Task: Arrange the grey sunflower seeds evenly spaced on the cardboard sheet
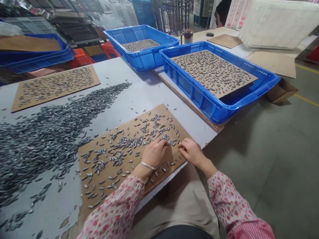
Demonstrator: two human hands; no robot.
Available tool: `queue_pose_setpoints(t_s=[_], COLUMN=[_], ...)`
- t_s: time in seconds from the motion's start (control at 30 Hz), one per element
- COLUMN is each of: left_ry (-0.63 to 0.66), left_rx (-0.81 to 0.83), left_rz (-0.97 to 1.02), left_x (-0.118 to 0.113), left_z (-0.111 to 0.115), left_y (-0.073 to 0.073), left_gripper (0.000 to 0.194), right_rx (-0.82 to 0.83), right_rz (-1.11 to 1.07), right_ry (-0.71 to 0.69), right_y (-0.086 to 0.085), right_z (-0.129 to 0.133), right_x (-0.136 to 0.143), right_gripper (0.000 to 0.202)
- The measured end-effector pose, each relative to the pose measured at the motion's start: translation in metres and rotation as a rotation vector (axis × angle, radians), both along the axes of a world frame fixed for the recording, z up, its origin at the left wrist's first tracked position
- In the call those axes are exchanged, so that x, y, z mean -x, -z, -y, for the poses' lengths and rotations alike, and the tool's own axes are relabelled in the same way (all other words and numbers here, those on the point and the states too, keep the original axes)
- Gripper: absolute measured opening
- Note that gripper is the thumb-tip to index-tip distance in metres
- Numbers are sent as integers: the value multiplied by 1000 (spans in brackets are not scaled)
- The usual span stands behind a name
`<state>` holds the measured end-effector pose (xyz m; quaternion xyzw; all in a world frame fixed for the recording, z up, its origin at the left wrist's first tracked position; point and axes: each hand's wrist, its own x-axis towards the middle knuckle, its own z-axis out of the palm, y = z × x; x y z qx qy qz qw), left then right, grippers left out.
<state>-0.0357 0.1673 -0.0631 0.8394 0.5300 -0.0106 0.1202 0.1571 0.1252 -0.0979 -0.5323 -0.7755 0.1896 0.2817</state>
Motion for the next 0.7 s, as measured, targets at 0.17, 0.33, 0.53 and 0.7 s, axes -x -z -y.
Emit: queue_pose_setpoints(t_s=[0.17,0.33,0.53,0.7], left_ry=[33,104,186,209], left_rx=[-57,54,88,176], left_rz=[-60,-57,-40,-15], left_x=[2,7,5,4], left_z=[0,5,12,13], left_y=[3,-7,-11,-13], left_gripper=[28,23,22,23], right_rx=[-61,-14,93,118], right_rz=[154,270,279,201], right_ry=[17,-86,-57,12], right_y=[-3,-23,-24,-17], right_z=[-20,-8,5,-5], right_x=[15,14,3,0], right_gripper=[10,13,11,8])
